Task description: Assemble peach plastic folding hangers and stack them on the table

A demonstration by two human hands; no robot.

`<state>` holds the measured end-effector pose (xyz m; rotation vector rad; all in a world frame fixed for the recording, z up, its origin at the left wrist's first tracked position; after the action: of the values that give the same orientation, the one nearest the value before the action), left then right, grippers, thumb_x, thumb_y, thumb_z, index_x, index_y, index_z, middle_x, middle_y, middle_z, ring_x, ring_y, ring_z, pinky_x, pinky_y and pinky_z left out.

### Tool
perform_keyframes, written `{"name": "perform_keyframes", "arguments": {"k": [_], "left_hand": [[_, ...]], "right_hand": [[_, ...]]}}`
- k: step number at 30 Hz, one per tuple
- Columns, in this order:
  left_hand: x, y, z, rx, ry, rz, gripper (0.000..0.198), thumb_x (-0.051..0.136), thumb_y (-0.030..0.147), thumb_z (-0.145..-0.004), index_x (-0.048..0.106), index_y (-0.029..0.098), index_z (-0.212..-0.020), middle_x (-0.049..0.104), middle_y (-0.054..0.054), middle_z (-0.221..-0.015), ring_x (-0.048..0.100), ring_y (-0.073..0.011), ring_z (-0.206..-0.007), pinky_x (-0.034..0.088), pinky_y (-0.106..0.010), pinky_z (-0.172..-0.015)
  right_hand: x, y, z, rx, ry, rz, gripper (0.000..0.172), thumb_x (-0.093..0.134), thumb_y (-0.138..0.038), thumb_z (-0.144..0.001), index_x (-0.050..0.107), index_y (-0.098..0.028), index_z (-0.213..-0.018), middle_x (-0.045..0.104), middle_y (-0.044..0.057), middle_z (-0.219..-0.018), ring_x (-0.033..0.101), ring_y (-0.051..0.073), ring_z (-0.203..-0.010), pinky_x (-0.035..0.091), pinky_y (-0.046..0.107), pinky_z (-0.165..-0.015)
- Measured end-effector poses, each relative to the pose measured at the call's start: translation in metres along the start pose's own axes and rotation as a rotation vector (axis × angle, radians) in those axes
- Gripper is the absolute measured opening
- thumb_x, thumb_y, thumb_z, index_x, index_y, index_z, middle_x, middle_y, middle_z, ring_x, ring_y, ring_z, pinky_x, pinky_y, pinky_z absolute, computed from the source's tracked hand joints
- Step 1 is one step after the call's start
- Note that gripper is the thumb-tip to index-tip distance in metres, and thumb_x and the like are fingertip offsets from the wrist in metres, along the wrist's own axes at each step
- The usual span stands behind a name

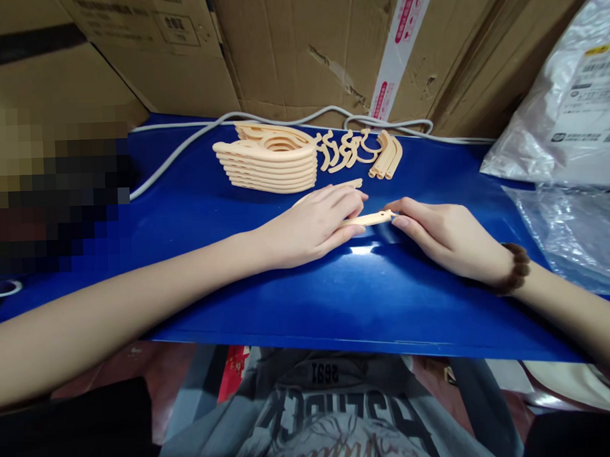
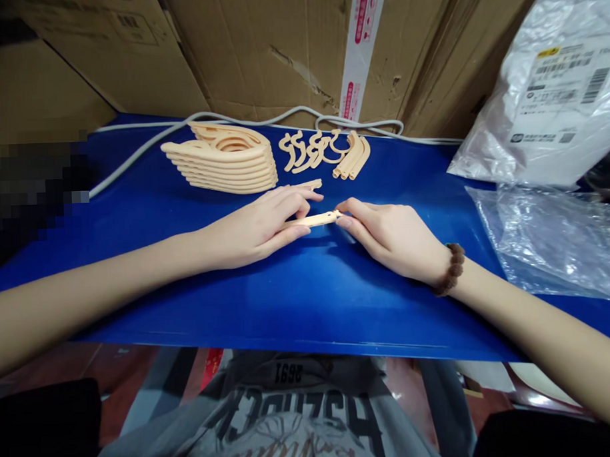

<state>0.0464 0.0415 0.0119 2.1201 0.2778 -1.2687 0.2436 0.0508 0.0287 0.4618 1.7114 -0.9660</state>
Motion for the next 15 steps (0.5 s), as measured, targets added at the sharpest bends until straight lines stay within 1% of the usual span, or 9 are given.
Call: {"name": "perform_keyframes", "arguments": {"k": [5, 7, 15], "left_hand": [[-0.0002, -0.0004, -0.0002, -0.011, 0.0, 0.007, 0.018, 0.04, 0.034, -0.11, 0.051, 0.02, -0.107, 0.058, -0.016, -0.148, 0.038, -0.0275, -0.156, 0.036, -0.049, -0.126], [0.0001, -0.0011, -0.0001, -0.013, -0.001, 0.003, 0.018, 0.04, 0.034, -0.11, 0.051, 0.02, -0.109, 0.057, -0.016, -0.149, 0.037, -0.028, -0.157, 0.035, -0.05, -0.126], [0.0012, -0.0001, -0.0003, 0.038, -0.008, -0.038, 0.026, 0.036, 0.032, -0.111, 0.056, 0.018, -0.118, 0.058, -0.015, -0.148, 0.039, -0.0309, -0.154, 0.034, -0.053, -0.126]], "right_hand": [[-0.001, -0.0027, 0.0012, 0.008, -0.007, -0.051, 0.042, 0.037, -0.057, -0.105, 0.065, -0.026, -0.108, 0.067, 0.004, -0.074, 0.06, 0.021, -0.063, 0.039, 0.033, -0.067], [-0.0007, -0.0039, 0.0008, 0.012, -0.016, -0.081, 0.04, 0.039, -0.057, -0.104, 0.065, -0.027, -0.106, 0.063, 0.002, -0.069, 0.057, 0.02, -0.059, 0.037, 0.032, -0.065], [-0.0004, -0.0092, -0.0004, -0.017, -0.011, -0.179, 0.034, 0.046, -0.052, -0.104, 0.064, -0.024, -0.1, 0.07, 0.003, -0.081, 0.06, 0.019, -0.066, 0.039, 0.031, -0.066]]}}
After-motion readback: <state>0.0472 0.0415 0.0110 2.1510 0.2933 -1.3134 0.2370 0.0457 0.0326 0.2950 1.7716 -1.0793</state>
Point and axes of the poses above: each hand's wrist, its own z-axis away from the middle knuckle, its own x-axis out of the palm, y = z × x, the point moved 5 cm from there along -z, towards the middle knuckle
